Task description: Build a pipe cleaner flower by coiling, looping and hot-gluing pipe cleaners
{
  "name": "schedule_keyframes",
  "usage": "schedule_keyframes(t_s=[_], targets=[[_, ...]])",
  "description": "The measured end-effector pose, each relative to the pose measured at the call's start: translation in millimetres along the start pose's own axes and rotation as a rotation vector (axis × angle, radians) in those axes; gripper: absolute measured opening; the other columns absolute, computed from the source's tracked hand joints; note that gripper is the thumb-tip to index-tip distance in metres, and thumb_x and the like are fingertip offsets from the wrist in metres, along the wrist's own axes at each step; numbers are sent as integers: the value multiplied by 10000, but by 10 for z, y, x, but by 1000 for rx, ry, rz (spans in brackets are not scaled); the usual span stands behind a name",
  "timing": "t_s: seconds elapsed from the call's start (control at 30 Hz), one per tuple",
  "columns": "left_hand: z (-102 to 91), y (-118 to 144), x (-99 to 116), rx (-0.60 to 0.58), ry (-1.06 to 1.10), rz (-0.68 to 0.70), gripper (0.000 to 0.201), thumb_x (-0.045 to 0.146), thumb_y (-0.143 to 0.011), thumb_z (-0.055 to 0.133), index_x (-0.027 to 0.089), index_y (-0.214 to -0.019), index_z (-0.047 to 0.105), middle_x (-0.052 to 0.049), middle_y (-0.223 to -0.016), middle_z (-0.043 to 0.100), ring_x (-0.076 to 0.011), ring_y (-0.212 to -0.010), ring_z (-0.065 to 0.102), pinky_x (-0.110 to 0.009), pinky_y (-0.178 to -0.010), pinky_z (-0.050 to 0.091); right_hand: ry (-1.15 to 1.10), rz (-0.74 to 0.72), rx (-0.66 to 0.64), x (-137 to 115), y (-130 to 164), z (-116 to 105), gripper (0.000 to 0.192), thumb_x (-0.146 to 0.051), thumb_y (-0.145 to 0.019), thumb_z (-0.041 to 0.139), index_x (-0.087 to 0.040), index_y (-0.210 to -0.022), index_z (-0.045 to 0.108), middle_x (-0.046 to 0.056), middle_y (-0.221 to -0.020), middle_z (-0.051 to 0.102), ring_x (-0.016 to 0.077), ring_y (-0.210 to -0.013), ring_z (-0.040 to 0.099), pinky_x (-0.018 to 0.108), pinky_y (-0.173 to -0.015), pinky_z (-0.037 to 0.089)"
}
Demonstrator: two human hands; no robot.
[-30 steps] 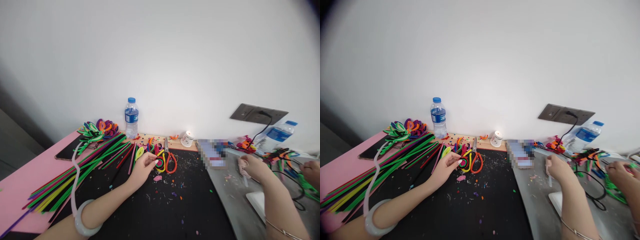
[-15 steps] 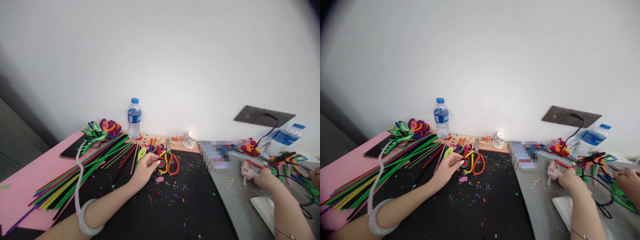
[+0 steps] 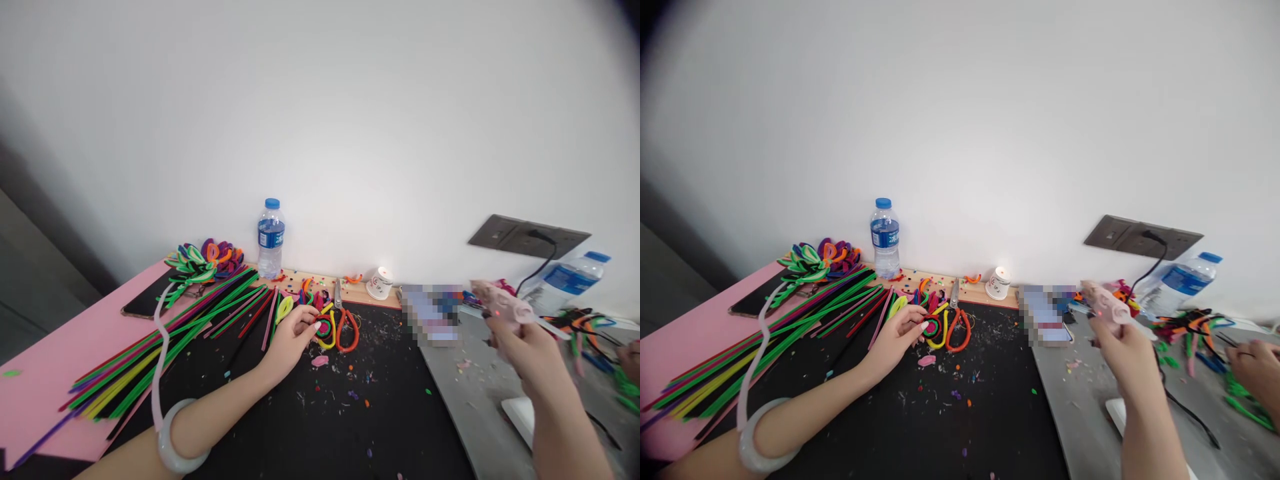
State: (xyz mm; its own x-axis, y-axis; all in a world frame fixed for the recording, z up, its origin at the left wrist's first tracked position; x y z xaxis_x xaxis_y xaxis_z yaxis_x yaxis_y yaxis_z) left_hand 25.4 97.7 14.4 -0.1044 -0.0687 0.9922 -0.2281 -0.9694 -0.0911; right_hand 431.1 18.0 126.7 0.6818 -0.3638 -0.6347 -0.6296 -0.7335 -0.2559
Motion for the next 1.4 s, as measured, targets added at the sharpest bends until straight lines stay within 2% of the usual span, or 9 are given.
schedule_keyframes(t_s=[0.13,0.2,0.27,0.37,0.53,0.7,1.1,1.4], targets=[[21,10,-32,-22,9,-13,213,267,-781,573,189,-966,502,25,-822,483,-104,-592,621,-203,-506,434,-597,44,-335,-460,359,577,306,-433,-678,630,-153,-669,505,4,-546,502,117,-480,447,232,-447,359],[21,17,-38,-22,9,-14,217,262,-775,580,188,-962,498,29,-815,482,-106,-589,627,-205,-513,441,-764,57,-501,-670,575,865,347,-445,-649,691,-149,-662,510,-17,-541,473,91,-462,413,218,-439,367],[23,24,-35,-22,11,-13,209,257,-773,582,187,-949,493,31,-813,486,-105,-587,629,-206,-518,444,-898,57,-652,-836,788,1111,357,-454,-657,706,-146,-731,543,-34,-558,451,72,-440,384,211,-423,372],[32,30,-14,-27,6,-10,188,247,-774,578,184,-929,492,31,-812,492,-102,-590,630,-205,-527,444,-967,73,-832,-917,1064,1407,386,-477,-687,690,-138,-839,585,-45,-564,429,56,-418,366,206,-404,375],[46,33,24,-36,18,10,177,225,-773,579,183,-922,493,32,-814,500,-93,-603,622,-209,-566,456,-887,120,-1028,-822,1378,1732,371,-481,-738,644,-126,-834,590,-31,-558,469,45,-394,369,198,-388,389],[61,45,37,-51,39,21,171,212,-773,583,184,-921,503,27,-825,509,-93,-617,617,-220,-596,477,-830,149,-1084,-823,1494,1846,395,-508,-728,633,-126,-812,582,-34,-527,487,36,-363,352,188,-372,389],[124,89,77,-94,38,59,142,189,-774,572,187,-909,527,17,-836,511,-104,-664,594,-258,-655,517,-875,176,-1145,-823,1578,1892,333,-457,-791,590,-127,-833,571,-39,-506,494,37,-355,360,177,-366,382],[123,92,75,-96,30,49,142,206,-760,594,183,-884,529,19,-822,519,-103,-647,595,-253,-643,509,-870,179,-1134,-864,1581,1861,383,-501,-758,610,-122,-803,573,-39,-505,498,33,-349,363,171,-359,371]])
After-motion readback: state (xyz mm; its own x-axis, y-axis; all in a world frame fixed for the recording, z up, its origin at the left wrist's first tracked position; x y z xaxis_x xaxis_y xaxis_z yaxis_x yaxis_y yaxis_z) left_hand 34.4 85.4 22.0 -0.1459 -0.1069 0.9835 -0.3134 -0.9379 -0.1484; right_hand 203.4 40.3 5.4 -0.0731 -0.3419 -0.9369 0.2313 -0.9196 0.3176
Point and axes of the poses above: each hand's wrist, its own y-axis away from the middle knuckle, its own z-axis out of the palm, x = y × z, the point moved 10 cm from there along -y, towards the middle knuckle
